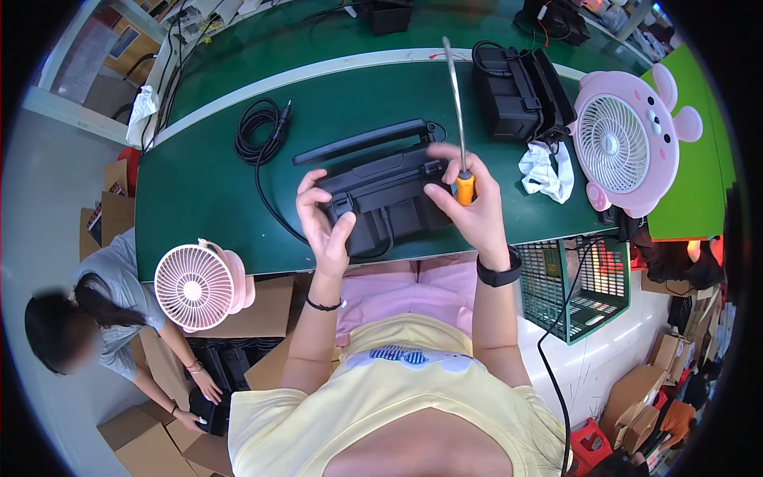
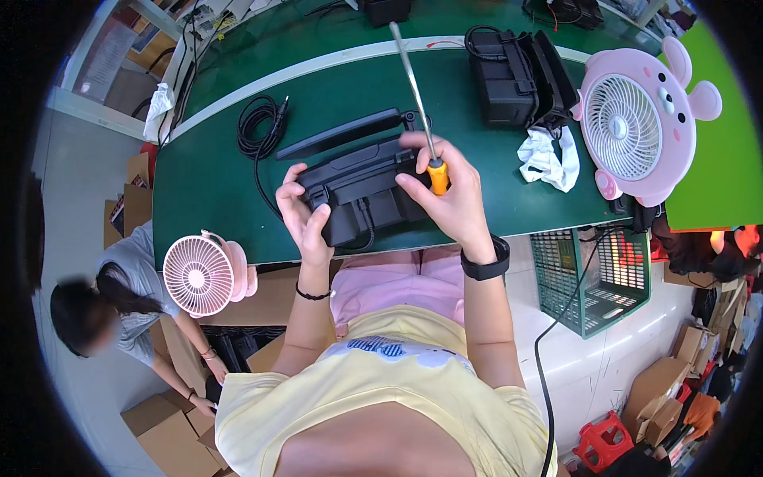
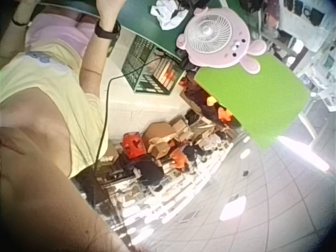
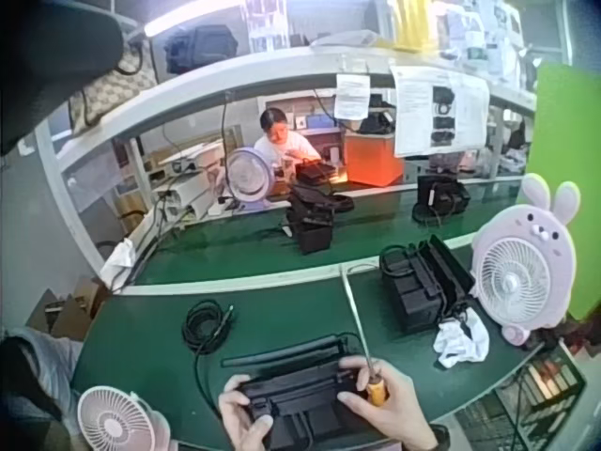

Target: Assembling and inspecting components inside black plastic equipment enclosures using a screwdriver.

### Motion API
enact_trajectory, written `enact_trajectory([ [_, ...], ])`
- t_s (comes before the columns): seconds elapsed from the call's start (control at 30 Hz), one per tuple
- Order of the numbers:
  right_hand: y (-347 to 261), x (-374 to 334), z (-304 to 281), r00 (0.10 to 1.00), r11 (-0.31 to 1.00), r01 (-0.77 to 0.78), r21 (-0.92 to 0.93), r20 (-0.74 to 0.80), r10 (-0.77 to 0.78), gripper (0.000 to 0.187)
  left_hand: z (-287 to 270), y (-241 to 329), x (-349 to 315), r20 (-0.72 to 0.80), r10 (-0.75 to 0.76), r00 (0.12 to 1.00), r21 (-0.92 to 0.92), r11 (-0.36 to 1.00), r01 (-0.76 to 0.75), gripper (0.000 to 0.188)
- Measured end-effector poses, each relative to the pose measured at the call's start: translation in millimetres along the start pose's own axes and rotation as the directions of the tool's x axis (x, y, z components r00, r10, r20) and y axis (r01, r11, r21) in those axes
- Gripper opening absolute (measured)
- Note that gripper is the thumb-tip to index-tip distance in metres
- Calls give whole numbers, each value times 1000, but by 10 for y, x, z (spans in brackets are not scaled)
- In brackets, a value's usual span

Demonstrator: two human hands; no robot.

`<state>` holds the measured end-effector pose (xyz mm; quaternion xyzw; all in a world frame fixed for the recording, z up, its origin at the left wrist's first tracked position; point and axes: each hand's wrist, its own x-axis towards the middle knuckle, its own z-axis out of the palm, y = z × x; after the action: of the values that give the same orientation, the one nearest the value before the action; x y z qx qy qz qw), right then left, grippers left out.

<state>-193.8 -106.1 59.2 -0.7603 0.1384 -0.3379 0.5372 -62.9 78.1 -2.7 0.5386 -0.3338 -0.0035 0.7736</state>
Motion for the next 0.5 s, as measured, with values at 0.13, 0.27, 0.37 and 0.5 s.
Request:
enact_trajectory([
  [0.13, -63, -44, 66, 991, 969, 125, -214, -23, -133, 30, 35, 47, 58, -3, -19, 1000, 89, 996, 20, 45],
  [0.27, -60, -64, 150, 919, 791, 336, -511, -8, -395, 30, 36, 137, 249, 18, -160, 987, 261, 954, 150, 7],
  [0.37, -65, -62, 179, 903, 692, 356, -628, 42, -427, 29, 71, 203, 364, 172, 95, 980, 630, 755, -184, 8],
  [0.5, -197, -66, 154, 926, 535, 331, -777, 160, -342, 26, 145, 377, 304, 382, 76, 921, 852, 356, -383, 43],
])
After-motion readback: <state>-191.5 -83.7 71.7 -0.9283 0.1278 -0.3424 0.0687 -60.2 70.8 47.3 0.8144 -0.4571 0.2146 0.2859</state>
